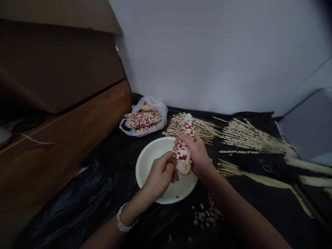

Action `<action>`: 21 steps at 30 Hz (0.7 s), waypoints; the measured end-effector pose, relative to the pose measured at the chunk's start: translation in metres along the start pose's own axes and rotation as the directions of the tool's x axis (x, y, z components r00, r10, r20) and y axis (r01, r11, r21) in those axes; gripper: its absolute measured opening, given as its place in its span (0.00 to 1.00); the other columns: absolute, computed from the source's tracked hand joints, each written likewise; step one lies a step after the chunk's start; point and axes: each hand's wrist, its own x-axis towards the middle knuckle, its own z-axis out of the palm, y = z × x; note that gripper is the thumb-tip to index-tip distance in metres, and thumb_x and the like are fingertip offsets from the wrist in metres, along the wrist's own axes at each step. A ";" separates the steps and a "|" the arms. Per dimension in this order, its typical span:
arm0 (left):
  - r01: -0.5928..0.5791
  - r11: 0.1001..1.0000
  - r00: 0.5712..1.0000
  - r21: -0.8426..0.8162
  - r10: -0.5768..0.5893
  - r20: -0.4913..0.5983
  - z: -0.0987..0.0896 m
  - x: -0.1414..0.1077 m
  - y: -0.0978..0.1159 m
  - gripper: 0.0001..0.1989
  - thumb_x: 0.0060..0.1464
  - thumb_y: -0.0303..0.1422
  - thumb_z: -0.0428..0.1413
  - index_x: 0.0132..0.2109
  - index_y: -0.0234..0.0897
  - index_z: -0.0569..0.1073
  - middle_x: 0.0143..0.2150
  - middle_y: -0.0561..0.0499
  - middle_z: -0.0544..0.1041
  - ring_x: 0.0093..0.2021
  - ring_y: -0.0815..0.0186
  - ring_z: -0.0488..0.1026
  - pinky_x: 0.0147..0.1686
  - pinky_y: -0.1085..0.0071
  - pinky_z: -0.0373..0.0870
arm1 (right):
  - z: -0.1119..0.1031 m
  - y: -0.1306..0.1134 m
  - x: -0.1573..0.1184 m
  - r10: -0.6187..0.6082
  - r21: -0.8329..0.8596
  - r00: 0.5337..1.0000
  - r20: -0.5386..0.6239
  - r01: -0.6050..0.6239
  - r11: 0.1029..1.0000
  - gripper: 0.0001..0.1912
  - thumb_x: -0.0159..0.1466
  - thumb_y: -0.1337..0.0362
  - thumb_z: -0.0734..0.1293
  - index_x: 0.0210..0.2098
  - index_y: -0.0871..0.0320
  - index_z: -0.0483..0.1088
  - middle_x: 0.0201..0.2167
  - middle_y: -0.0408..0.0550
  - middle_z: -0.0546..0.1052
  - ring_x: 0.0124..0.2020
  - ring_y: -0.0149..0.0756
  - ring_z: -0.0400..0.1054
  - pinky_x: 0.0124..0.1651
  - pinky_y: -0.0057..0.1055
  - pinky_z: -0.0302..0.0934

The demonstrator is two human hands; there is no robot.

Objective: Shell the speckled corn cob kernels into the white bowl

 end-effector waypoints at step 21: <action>0.050 0.958 0.997 -0.282 -0.029 0.076 0.009 0.001 0.006 0.17 0.57 0.44 0.59 0.43 0.34 0.70 0.33 0.49 0.74 0.30 0.68 0.71 0.27 0.72 0.70 | -0.002 0.001 -0.001 -0.075 -0.041 0.996 -0.049 0.073 0.997 0.18 0.54 0.51 0.75 0.34 0.52 0.67 0.23 0.41 0.74 0.17 0.31 0.64 0.20 0.30 0.60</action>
